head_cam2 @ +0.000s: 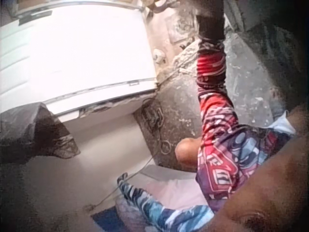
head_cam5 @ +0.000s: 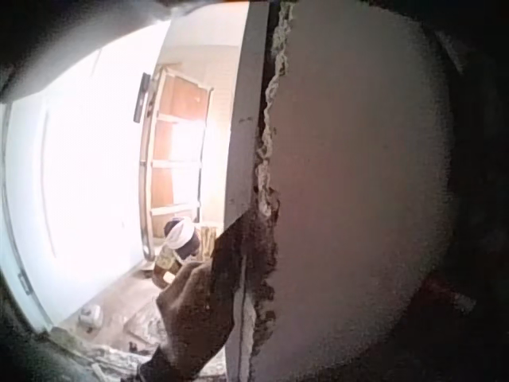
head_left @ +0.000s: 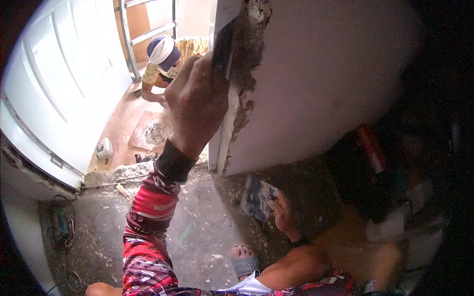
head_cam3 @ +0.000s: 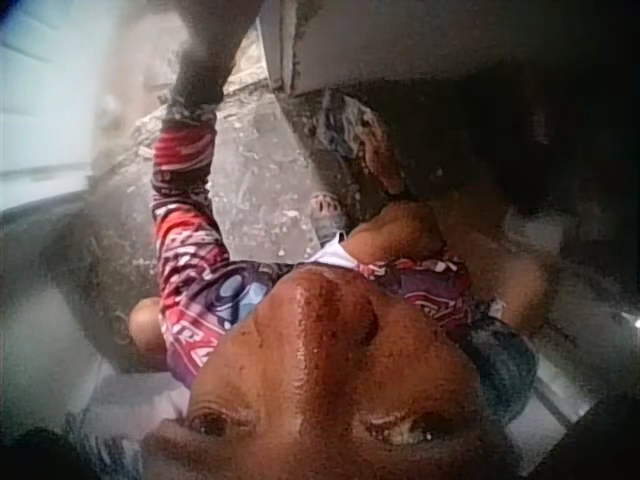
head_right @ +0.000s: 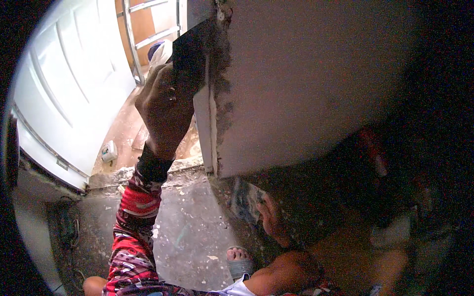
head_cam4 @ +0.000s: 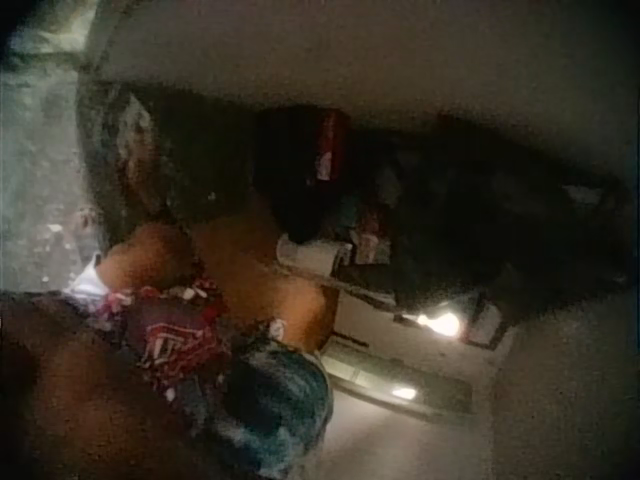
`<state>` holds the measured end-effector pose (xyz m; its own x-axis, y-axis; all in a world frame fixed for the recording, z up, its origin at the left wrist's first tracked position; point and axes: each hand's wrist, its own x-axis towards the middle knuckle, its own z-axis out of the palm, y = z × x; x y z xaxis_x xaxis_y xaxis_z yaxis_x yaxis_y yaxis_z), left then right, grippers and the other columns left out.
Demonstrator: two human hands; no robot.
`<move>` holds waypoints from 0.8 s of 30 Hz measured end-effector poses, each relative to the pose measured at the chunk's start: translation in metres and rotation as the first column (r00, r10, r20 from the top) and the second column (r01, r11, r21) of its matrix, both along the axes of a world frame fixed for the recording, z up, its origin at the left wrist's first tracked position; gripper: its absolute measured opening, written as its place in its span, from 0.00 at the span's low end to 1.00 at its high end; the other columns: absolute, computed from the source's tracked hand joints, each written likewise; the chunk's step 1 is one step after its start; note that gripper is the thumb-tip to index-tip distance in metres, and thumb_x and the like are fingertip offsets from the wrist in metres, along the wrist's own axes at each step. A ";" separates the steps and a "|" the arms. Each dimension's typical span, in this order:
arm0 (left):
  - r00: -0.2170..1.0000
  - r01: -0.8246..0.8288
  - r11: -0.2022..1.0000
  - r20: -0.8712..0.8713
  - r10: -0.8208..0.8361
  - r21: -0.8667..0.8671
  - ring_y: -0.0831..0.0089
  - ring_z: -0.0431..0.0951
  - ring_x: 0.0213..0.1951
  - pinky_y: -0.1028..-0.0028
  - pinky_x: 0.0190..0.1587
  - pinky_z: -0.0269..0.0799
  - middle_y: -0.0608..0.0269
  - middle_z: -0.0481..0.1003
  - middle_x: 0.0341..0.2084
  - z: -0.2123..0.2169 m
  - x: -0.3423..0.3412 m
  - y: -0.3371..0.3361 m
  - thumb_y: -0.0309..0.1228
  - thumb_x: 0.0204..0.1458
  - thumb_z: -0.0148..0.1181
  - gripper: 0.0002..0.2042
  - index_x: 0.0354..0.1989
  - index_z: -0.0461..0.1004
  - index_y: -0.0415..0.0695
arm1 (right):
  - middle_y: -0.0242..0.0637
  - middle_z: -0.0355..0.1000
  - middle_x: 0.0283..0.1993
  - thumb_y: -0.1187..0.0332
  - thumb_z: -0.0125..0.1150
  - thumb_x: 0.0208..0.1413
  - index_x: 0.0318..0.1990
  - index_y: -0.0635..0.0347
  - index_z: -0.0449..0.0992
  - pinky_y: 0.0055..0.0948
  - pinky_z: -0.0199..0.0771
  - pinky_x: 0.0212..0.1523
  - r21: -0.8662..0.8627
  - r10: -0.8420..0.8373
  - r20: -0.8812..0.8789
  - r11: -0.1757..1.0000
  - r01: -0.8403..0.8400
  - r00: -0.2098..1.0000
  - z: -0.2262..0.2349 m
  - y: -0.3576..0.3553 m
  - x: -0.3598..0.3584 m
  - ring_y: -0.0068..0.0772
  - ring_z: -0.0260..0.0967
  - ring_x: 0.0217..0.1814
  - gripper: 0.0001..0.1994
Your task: The person applies plaster to the doorway frame and wall edge using putty knives, scraping and smoothing the compound across the surface.
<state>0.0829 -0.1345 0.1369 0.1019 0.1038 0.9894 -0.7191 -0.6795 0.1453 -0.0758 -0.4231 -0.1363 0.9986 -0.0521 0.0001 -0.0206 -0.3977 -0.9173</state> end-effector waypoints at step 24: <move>0.987 -0.148 0.988 0.074 0.146 0.031 0.62 0.76 0.32 0.68 0.33 0.74 0.55 0.74 0.34 -0.020 -0.016 -0.026 0.18 0.44 0.62 0.24 0.54 0.72 0.39 | 0.34 0.70 0.41 0.64 0.54 0.63 0.55 0.68 0.69 0.25 0.71 0.37 0.051 -0.024 -0.135 0.998 0.031 0.991 0.042 0.005 -0.006 0.23 0.67 0.37 0.19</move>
